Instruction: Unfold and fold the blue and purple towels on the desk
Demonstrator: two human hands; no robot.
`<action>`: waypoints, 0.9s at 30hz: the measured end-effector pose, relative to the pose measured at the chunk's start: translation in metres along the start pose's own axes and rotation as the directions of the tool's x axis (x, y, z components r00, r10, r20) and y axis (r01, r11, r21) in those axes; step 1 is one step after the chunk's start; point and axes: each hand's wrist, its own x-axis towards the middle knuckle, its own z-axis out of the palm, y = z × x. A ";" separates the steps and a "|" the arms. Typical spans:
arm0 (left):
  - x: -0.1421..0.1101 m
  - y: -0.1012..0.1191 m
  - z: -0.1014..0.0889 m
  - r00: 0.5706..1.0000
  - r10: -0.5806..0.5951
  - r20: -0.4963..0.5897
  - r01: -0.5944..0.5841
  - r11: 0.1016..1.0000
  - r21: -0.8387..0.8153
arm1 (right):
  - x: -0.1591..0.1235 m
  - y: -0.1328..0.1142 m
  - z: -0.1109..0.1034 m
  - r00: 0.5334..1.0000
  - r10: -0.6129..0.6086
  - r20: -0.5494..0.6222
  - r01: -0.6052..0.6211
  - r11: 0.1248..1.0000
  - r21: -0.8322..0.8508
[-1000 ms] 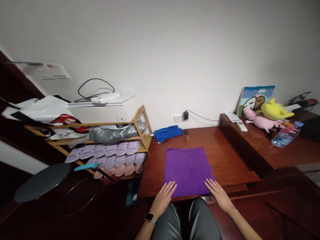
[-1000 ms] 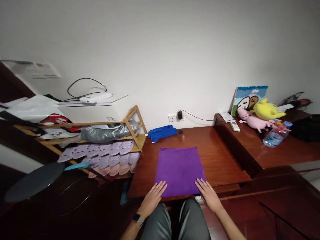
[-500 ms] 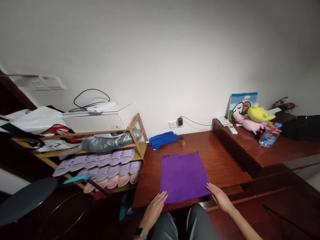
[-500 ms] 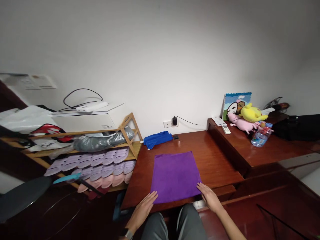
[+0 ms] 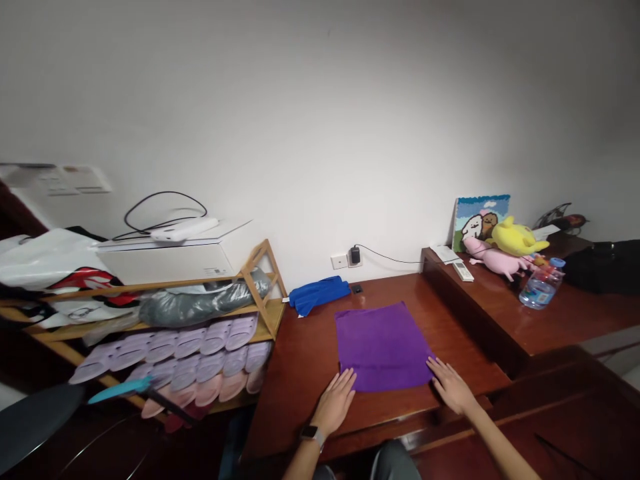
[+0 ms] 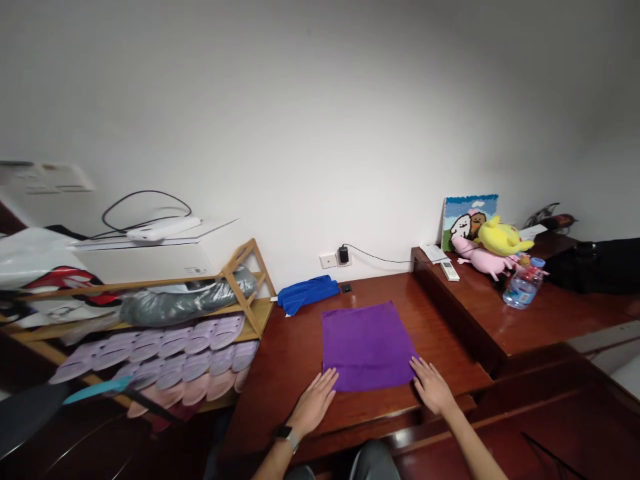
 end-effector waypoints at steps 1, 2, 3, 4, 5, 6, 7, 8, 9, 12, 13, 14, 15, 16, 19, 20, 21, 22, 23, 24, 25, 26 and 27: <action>0.017 0.006 0.005 1.000 -0.009 -0.002 0.009 0.999 -0.040 | 0.010 0.007 -0.007 1.000 0.026 -0.018 -0.026 1.000 -0.008; 0.032 0.013 0.009 1.000 -0.023 0.007 0.024 0.997 -0.079 | 0.019 0.013 -0.015 0.998 0.053 -0.038 -0.053 0.999 -0.012; 0.043 0.020 0.013 0.999 -0.037 0.025 0.040 0.993 -0.111 | 0.027 0.018 -0.021 0.995 0.080 -0.057 -0.081 0.997 -0.017; 0.051 0.027 0.016 0.998 -0.045 0.048 0.051 0.990 -0.133 | 0.034 0.022 -0.026 0.992 0.102 -0.074 -0.104 0.994 -0.025; 0.054 0.033 0.020 0.997 -0.041 0.070 0.051 0.988 -0.147 | 0.039 0.025 -0.030 0.989 0.119 -0.091 -0.123 0.992 -0.038; 0.054 0.037 0.023 0.996 -0.027 0.083 0.040 0.987 -0.156 | 0.044 0.027 -0.032 0.984 0.136 -0.115 -0.143 0.988 -0.052; 0.049 0.039 0.026 0.996 -0.010 0.089 0.024 0.987 -0.158 | 0.048 0.026 -0.033 0.977 0.150 -0.149 -0.161 0.985 -0.065; 0.043 0.038 0.028 0.996 0.001 0.091 0.013 0.988 -0.155 | 0.053 0.024 -0.031 0.969 0.157 -0.189 -0.173 0.982 -0.070; 0.035 0.034 0.029 0.996 -0.004 0.084 0.017 0.989 -0.145 | 0.058 0.018 -0.027 0.960 0.158 -0.232 -0.176 0.983 -0.060; 0.015 0.005 0.020 0.988 -0.145 -0.045 0.139 0.984 -0.109 | 0.080 -0.013 -0.004 0.937 0.158 -0.311 -0.137 0.987 0.087; 0.012 -0.009 0.011 0.972 -0.205 -0.118 0.194 0.976 -0.100 | 0.090 -0.027 0.006 0.936 0.158 -0.316 -0.112 0.981 0.160; 0.011 -0.025 0.001 0.948 -0.254 -0.192 0.241 0.966 -0.090 | 0.102 -0.042 0.017 0.937 0.162 -0.309 -0.093 0.970 0.226; 0.012 -0.041 -0.012 0.921 -0.288 -0.262 0.279 0.958 -0.074 | 0.114 -0.056 0.028 0.942 0.163 -0.294 -0.080 0.958 0.275; 0.013 -0.057 -0.025 0.897 -0.306 -0.319 0.309 0.950 -0.043 | 0.126 -0.068 0.039 0.948 0.162 -0.274 -0.074 0.949 0.306; 0.015 -0.097 -0.061 0.858 -0.315 -0.407 0.394 0.911 0.124 | 0.162 -0.087 0.062 0.960 0.158 -0.230 -0.077 0.943 0.324; 0.014 -0.106 -0.069 0.855 -0.316 -0.412 0.417 0.891 0.182 | 0.174 -0.086 0.064 0.961 0.155 -0.229 -0.075 0.943 0.324; 0.013 -0.114 -0.074 0.856 -0.316 -0.409 0.432 0.871 0.233 | 0.185 -0.082 0.065 0.961 0.153 -0.233 -0.071 0.943 0.326; 0.012 -0.119 -0.076 0.859 -0.316 -0.403 0.442 0.854 0.273 | 0.197 -0.075 0.062 0.960 0.153 -0.236 -0.069 0.942 0.329; 0.010 -0.124 -0.076 0.861 -0.315 -0.399 0.448 0.841 0.303 | 0.209 -0.066 0.058 0.958 0.159 -0.238 -0.073 0.939 0.335; 0.008 -0.127 -0.074 0.864 -0.312 -0.396 0.450 0.831 0.328 | 0.220 -0.056 0.051 0.955 0.175 -0.240 -0.085 0.935 0.345; 0.007 -0.129 -0.072 0.865 -0.309 -0.395 0.453 0.821 0.348 | 0.232 -0.045 0.044 0.949 0.199 -0.243 -0.102 0.927 0.361; 0.005 -0.131 -0.069 0.866 -0.306 -0.395 0.454 0.813 0.365 | 0.243 -0.035 0.037 0.941 0.229 -0.248 -0.121 0.916 0.383; 0.004 -0.132 -0.067 0.868 -0.301 -0.395 0.453 0.806 0.380 | 0.254 -0.025 0.030 0.933 0.256 -0.255 -0.136 0.903 0.407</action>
